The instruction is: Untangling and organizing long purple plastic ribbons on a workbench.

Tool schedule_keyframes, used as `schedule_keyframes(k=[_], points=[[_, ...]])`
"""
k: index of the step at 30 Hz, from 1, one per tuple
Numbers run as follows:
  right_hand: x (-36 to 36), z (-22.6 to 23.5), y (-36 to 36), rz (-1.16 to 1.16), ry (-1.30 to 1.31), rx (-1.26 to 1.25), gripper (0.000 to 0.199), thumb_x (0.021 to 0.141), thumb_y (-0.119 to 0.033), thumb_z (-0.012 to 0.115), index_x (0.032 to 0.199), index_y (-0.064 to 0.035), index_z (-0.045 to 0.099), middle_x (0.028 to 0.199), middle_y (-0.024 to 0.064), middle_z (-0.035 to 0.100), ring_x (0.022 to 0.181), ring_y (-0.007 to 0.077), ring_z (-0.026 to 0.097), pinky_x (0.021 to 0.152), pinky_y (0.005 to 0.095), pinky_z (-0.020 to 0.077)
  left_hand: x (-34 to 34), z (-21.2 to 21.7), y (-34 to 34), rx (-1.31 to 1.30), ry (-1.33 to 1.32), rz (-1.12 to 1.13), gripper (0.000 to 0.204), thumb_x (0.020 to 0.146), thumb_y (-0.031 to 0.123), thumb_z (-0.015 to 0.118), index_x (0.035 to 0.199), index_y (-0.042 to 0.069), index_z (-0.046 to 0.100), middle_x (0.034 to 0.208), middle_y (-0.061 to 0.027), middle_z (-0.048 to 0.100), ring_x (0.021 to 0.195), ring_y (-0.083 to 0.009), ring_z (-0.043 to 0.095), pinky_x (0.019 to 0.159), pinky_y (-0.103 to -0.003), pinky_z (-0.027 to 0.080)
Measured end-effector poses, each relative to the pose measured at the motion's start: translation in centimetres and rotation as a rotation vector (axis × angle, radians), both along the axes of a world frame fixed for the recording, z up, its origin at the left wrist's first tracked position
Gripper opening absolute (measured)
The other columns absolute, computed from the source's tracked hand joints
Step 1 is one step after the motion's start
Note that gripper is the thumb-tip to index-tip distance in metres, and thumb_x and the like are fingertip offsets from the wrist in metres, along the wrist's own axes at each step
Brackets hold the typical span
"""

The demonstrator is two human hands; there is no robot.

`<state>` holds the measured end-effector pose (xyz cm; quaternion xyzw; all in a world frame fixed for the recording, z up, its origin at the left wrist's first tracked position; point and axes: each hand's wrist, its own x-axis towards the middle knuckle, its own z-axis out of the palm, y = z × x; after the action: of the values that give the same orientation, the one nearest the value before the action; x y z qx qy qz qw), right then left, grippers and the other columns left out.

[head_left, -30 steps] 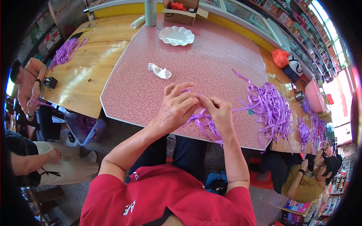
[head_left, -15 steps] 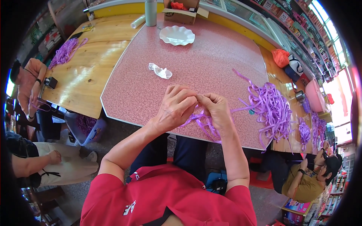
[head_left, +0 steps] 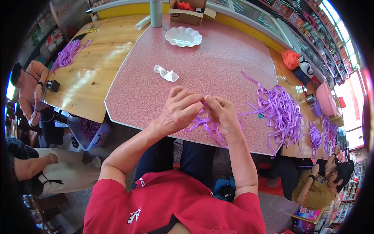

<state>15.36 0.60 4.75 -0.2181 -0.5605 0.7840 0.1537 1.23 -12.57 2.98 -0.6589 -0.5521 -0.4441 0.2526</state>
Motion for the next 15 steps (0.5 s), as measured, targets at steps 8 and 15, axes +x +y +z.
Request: schedule_keyframes(k=[8,15], points=[[-0.3,-0.7,0.3,-0.067,0.027,0.181,0.014,0.092,-0.018,0.07,0.097,-0.0049,0.073,0.066,-0.009,0.053,0.052,0.0005,0.037,0.046,0.0193,0.0247,1.4,0.1,-0.8,0.008,-1.632,-0.699,0.007,0.095,0.008,0.066,0.099,0.005,0.062,0.105,-0.0059,0.068,0.096,-0.0106,0.062,0.087,-0.027,0.048],[-0.7,0.3,-0.4,0.024,-0.028,-0.169,0.009,0.091,-0.017,0.072,0.09,-0.008,0.071,0.065,-0.0094,0.05,0.052,-0.0001,0.034,0.044,0.0191,0.0226,1.5,0.1,-0.3,0.058,-0.844,-0.207,0.011,0.088,0.005,0.07,0.097,0.007,0.063,0.103,-0.0031,0.068,0.101,-0.0184,0.06,0.087,-0.034,0.046]])
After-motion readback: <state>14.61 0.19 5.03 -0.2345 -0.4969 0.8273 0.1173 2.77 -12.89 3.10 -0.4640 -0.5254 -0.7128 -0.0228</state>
